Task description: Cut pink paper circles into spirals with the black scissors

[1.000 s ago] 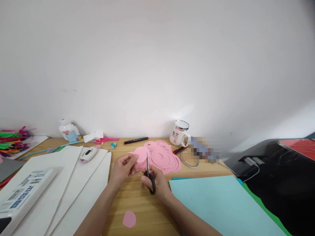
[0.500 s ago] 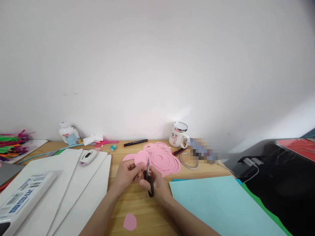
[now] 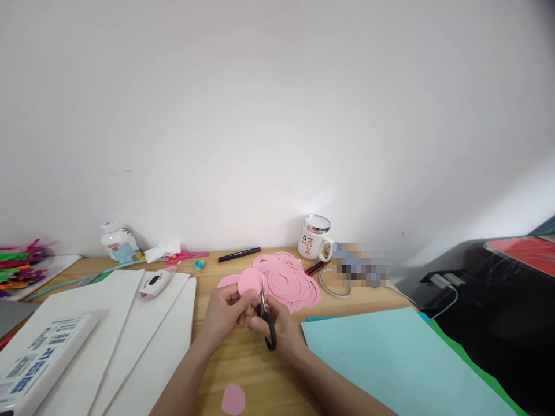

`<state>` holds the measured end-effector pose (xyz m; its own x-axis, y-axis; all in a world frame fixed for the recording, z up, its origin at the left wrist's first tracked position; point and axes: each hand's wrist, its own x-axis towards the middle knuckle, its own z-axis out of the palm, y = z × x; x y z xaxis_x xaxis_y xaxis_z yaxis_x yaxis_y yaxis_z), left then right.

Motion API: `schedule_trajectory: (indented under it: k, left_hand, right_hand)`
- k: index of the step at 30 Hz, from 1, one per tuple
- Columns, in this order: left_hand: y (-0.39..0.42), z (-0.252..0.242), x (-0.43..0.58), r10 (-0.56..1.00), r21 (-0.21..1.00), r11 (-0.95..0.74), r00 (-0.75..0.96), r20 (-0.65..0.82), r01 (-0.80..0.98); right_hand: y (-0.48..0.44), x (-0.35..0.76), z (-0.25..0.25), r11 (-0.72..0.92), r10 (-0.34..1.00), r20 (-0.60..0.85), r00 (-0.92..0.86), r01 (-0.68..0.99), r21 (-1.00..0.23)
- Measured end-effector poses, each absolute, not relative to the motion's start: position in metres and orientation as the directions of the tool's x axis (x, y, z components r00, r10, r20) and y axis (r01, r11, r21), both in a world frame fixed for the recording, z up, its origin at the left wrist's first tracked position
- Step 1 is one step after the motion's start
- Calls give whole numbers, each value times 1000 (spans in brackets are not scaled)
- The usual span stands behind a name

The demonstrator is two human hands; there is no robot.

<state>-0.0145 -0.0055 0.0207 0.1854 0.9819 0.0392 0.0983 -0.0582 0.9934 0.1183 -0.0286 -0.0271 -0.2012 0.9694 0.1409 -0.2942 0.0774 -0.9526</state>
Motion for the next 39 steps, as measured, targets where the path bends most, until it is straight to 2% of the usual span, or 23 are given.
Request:
schedule_trajectory:
  k: [13, 26, 31, 39]
  left_hand:
    - [-2, 22, -16, 992, 991, -43, 121, 28, 126]
    - [-3, 18, -12, 982, 995, -31, 189, 12, 100]
    - [-4, 18, -14, 971, 991, 13, 235, -44, 130]
    - [-5, 26, -12, 975, 992, 35, 212, -61, 121]
  right_hand:
    - [-27, 118, -34, 0, 983, 45, -177, -248, -969]
    - [-30, 115, -24, 42, 976, 88, -198, -228, -973]
    - [-27, 117, -28, 105, 963, 180, -199, -340, -935]
    - [-24, 120, -33, 83, 954, 179, -242, -360, -929]
